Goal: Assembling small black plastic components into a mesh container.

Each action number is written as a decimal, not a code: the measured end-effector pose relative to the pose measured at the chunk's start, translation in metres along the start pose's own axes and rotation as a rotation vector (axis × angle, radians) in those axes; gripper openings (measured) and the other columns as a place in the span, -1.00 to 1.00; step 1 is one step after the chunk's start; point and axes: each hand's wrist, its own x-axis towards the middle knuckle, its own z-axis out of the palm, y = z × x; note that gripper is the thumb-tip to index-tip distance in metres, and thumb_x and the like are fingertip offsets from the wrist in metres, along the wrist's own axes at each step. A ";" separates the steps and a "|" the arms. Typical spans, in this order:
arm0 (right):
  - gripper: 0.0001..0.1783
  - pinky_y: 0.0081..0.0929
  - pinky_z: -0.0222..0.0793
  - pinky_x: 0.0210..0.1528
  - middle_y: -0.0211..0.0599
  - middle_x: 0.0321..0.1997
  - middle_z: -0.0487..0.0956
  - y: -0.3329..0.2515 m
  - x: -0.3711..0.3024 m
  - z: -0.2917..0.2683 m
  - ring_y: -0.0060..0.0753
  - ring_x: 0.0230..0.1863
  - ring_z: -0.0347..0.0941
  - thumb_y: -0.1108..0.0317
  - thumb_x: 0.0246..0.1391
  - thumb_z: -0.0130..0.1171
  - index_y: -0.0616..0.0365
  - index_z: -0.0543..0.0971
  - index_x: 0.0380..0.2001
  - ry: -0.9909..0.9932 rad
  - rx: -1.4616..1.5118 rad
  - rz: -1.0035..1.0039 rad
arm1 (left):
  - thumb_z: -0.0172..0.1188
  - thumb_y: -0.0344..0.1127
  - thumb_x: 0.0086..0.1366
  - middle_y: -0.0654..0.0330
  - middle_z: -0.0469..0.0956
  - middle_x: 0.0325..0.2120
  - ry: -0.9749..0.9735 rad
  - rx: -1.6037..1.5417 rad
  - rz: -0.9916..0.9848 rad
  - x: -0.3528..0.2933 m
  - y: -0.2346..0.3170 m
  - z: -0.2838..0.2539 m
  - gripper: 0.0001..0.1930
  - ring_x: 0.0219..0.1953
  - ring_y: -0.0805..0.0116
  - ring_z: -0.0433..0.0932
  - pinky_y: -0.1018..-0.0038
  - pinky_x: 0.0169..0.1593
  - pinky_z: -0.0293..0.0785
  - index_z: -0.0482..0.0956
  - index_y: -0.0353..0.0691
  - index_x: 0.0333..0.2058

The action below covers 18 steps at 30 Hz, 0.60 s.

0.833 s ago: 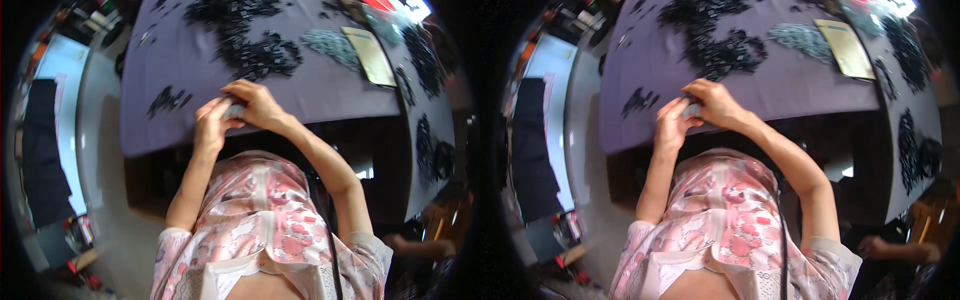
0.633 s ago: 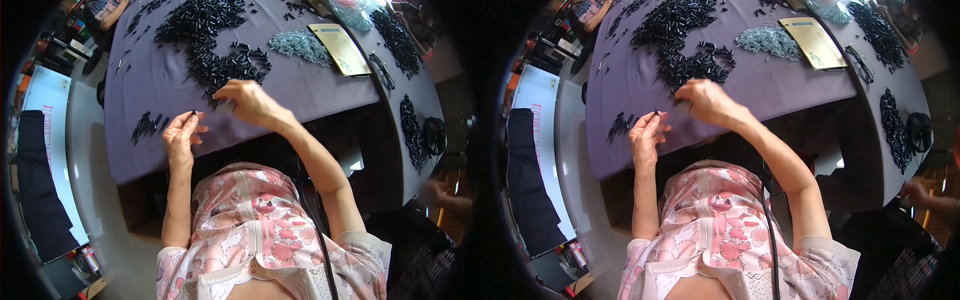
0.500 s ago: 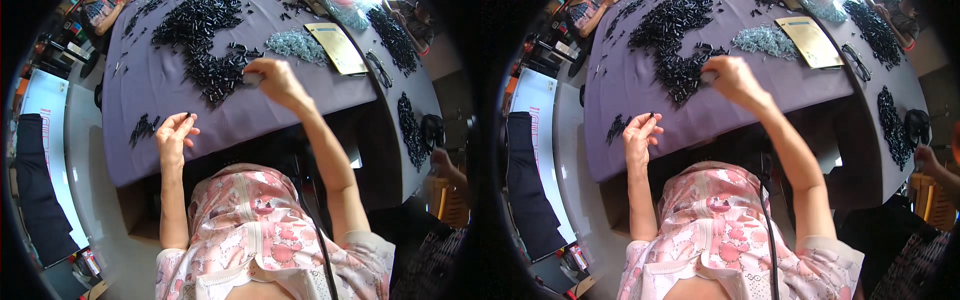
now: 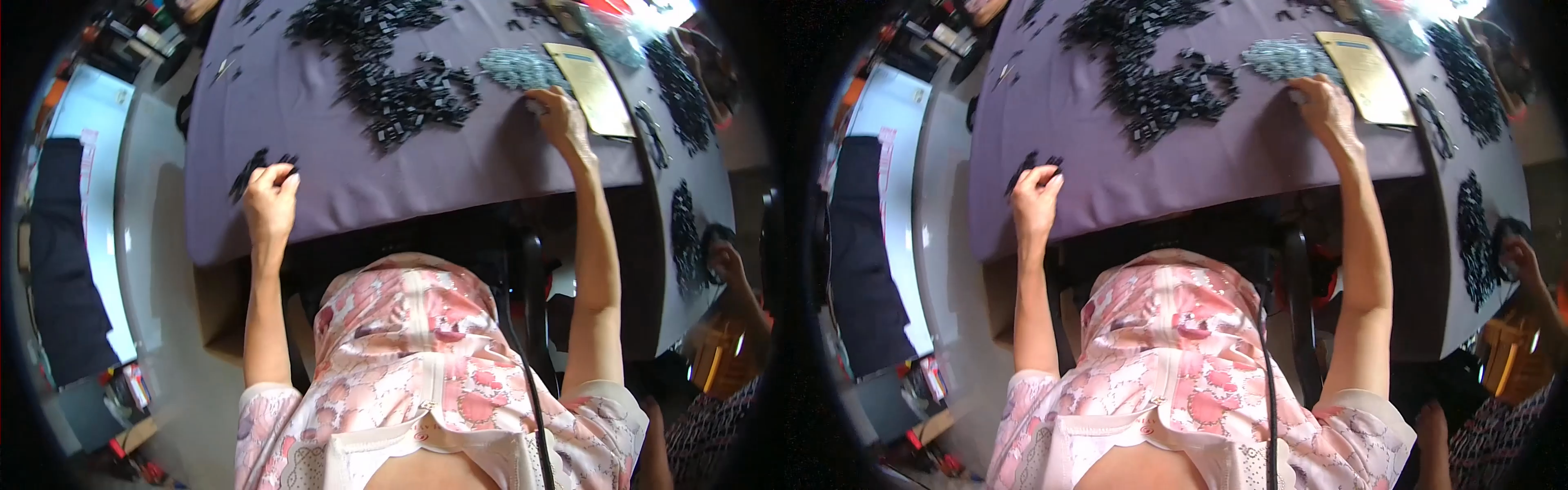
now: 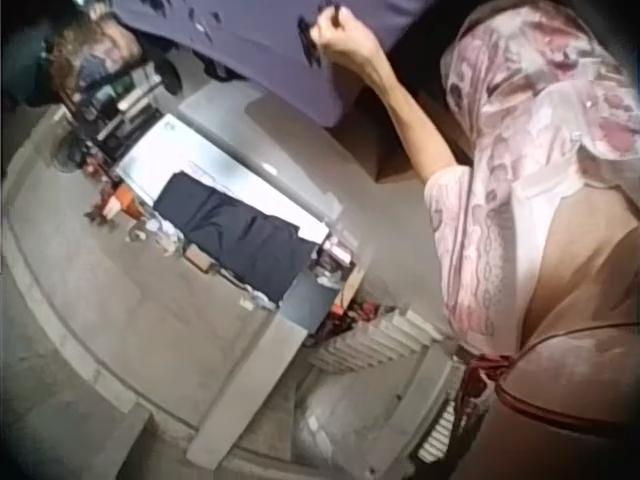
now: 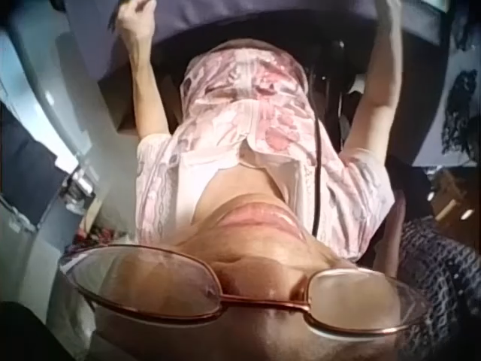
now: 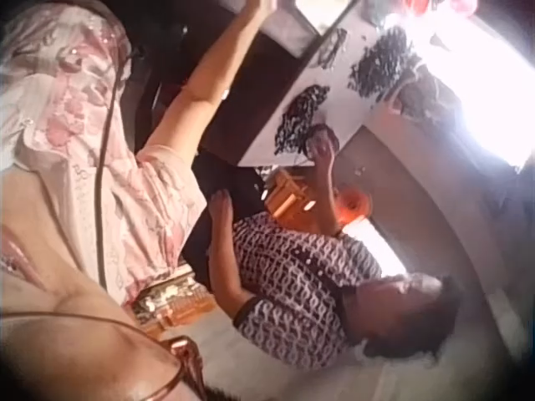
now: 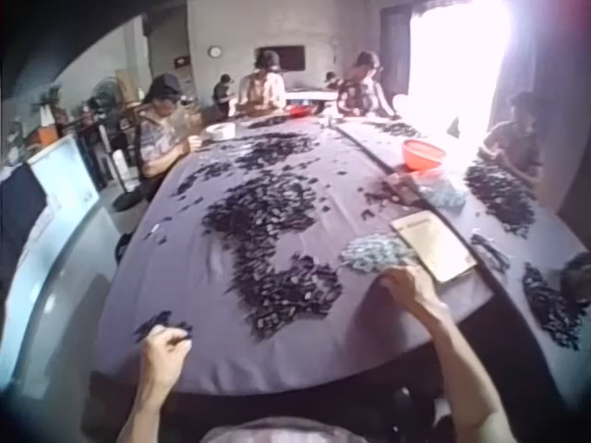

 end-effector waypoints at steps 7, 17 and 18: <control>-0.79 -0.20 0.34 -0.19 -0.16 -0.26 0.49 0.003 0.004 0.006 -0.04 -0.18 0.44 0.48 -0.06 -0.01 0.07 0.50 -0.30 -0.057 -0.116 -0.056 | 0.27 -0.43 -0.04 0.09 0.48 -0.50 0.103 0.098 0.035 -0.003 -0.003 0.005 -0.86 -0.47 0.18 0.51 0.35 -0.37 0.44 0.56 -0.26 -0.44; -0.80 -0.10 0.30 -0.28 0.04 -0.38 0.47 -0.015 -0.004 0.019 0.14 -0.29 0.41 0.55 -0.06 -0.10 0.18 0.37 -0.29 0.097 0.069 -0.088 | 0.26 -0.48 -0.04 0.15 0.47 -0.48 0.125 0.066 0.117 -0.004 0.025 0.009 -0.79 -0.44 0.22 0.52 0.37 -0.36 0.44 0.53 -0.22 -0.35; -0.82 -0.14 0.32 -0.29 0.04 -0.41 0.48 -0.021 -0.005 0.018 0.13 -0.32 0.43 0.54 -0.05 -0.07 0.18 0.38 -0.31 0.102 0.158 -0.070 | 0.24 -0.48 -0.02 0.14 0.48 -0.49 0.116 -0.021 0.138 -0.003 0.032 0.015 -0.82 -0.46 0.20 0.52 0.37 -0.37 0.45 0.54 -0.23 -0.37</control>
